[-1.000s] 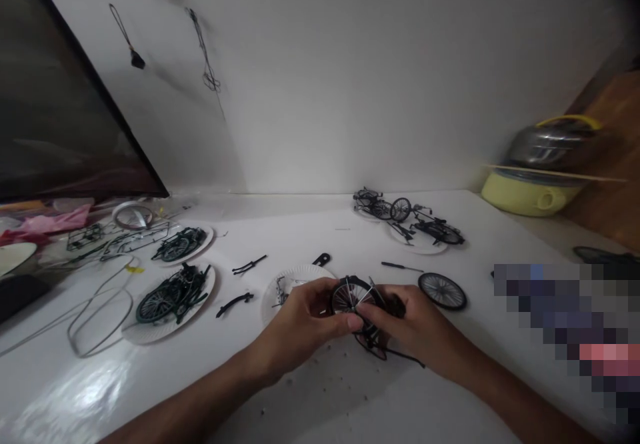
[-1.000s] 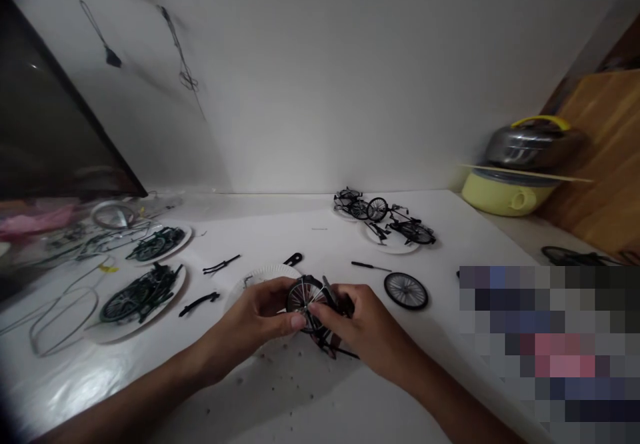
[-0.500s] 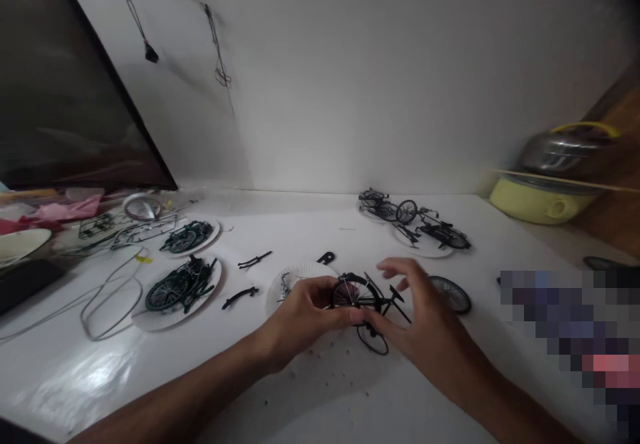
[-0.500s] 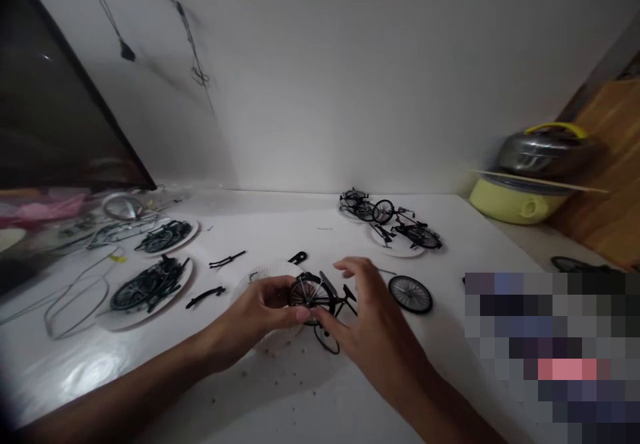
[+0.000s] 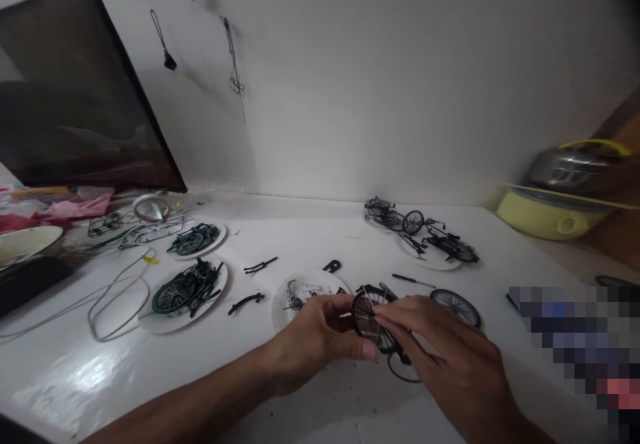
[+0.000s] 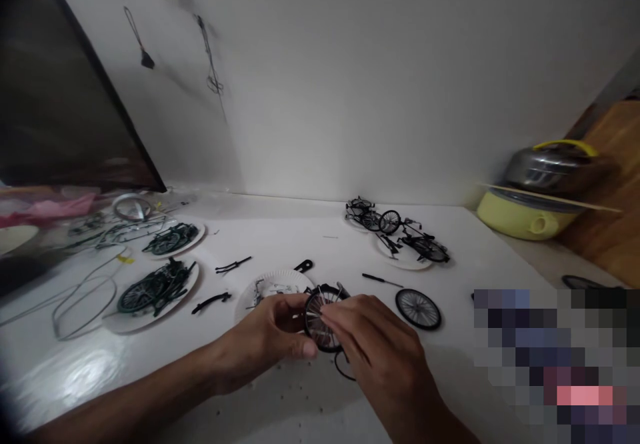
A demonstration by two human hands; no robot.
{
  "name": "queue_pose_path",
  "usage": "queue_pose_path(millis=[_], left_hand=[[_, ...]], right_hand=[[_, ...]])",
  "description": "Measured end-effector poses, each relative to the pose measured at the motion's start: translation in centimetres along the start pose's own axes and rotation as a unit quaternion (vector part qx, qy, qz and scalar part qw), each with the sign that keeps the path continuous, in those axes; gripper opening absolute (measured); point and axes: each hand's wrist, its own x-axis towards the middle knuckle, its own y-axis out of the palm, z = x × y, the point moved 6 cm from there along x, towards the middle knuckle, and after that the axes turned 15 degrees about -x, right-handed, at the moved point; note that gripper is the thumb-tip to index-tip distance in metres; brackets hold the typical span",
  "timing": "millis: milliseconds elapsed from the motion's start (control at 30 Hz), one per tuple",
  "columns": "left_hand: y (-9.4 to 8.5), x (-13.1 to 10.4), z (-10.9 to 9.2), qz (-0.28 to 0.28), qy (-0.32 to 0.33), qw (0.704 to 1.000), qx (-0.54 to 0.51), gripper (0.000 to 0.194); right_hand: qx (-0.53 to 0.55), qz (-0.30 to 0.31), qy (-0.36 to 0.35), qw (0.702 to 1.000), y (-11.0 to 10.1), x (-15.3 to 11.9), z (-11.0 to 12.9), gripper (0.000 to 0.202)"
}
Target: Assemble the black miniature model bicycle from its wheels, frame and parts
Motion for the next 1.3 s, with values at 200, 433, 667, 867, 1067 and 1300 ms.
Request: queue_pose_path(millis=[200,433,667,867,1067,1300], left_hand=[[-0.3,0.4,-0.5,-0.019,0.029,0.999,0.021,0.041],[-0.3,0.3,-0.7,-0.042,0.042,0.997,0.052,0.035],[-0.3,0.4,-1.0,-0.068,0.056,0.993,0.083,0.037],[-0.3,0.3,-1.1,-0.065,0.066,0.992,0.091,0.033],[0.0,0.3,-1.1,-0.066,0.066,0.992,0.086,0.034],[0.2,-0.1,-1.1,-0.057,0.055,0.994,0.076,0.036]], right_hand=[[0.039,0.009,0.073,0.997,0.0,-0.2,-1.5,0.023],[0.022,0.039,0.197,0.979,-0.1,-0.4,-3.1,0.007],[0.051,0.081,0.327,0.940,0.6,-0.8,-4.4,0.006],[0.074,0.088,0.370,0.922,0.8,-1.3,-4.5,0.011],[0.088,0.062,0.337,0.935,0.6,-1.0,-4.1,0.008],[0.093,0.037,0.332,0.938,1.0,-1.5,-4.3,0.010]])
